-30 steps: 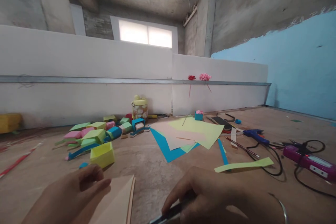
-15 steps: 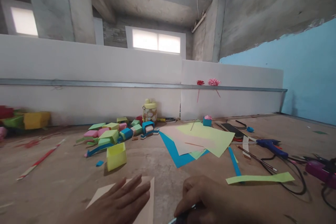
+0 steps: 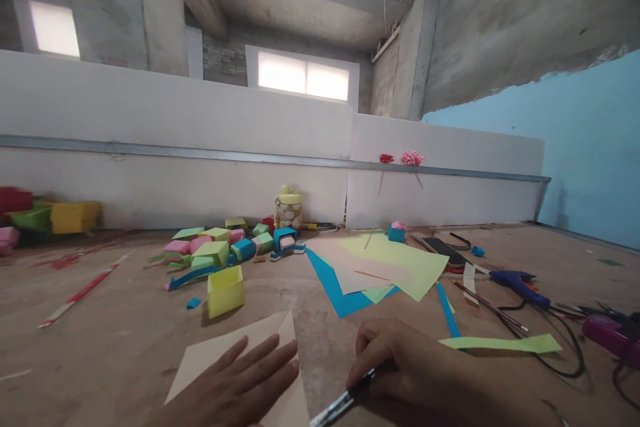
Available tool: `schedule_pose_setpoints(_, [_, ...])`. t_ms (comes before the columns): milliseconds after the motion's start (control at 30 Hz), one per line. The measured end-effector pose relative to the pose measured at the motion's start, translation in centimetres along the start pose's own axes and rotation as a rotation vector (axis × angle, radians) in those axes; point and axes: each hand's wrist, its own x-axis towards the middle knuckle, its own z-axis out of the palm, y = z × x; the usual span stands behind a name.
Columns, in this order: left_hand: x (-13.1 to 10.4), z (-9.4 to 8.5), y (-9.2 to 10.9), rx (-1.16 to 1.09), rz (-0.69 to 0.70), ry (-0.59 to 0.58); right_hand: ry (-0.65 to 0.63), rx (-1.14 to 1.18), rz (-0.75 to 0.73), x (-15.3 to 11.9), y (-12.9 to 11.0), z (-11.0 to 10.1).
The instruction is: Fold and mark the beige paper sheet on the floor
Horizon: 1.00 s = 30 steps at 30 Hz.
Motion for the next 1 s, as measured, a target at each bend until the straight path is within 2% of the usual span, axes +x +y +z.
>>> schedule_pose_setpoints(100, [-0.3, 0.4, -0.6, -0.049, 0.006, -0.116, -0.110, -0.060, 0.029, -0.2, 0.1, -0.7])
schedule_pose_setpoints(267, [-0.1, 0.8, -0.9, -0.088, 0.010, -0.165, -0.213, -0.119, -0.016, -0.5, 0.5, -1.5])
schedule_pose_setpoints(367, [-0.2, 0.7, -0.9, -0.087, 0.012, -0.155, -0.236, -0.163, -0.059, -0.6, 0.4, -1.7])
schedule_pose_setpoints(567, [-0.1, 0.4, -0.8, -0.095, 0.031, -0.115, -0.281, -0.204, -0.042, -0.7, -0.1, -2.3])
schedule_pose_setpoints(700, [-0.1, 0.3, -0.6, -0.044, 0.033, -0.129, -0.285, -0.191, -0.072, -0.9, 0.4, -2.4])
schedule_pose_setpoints(867, [-0.4, 0.2, -0.2, -0.047, 0.001, -0.069, -0.274, -0.153, -0.037, -1.0, 1.0, -2.1])
schedule_pose_setpoints(1000, [-0.2, 0.0, 0.1, -0.015, 0.005, -0.121, -0.292, -0.151, -0.067, -0.9, 0.9, -1.9])
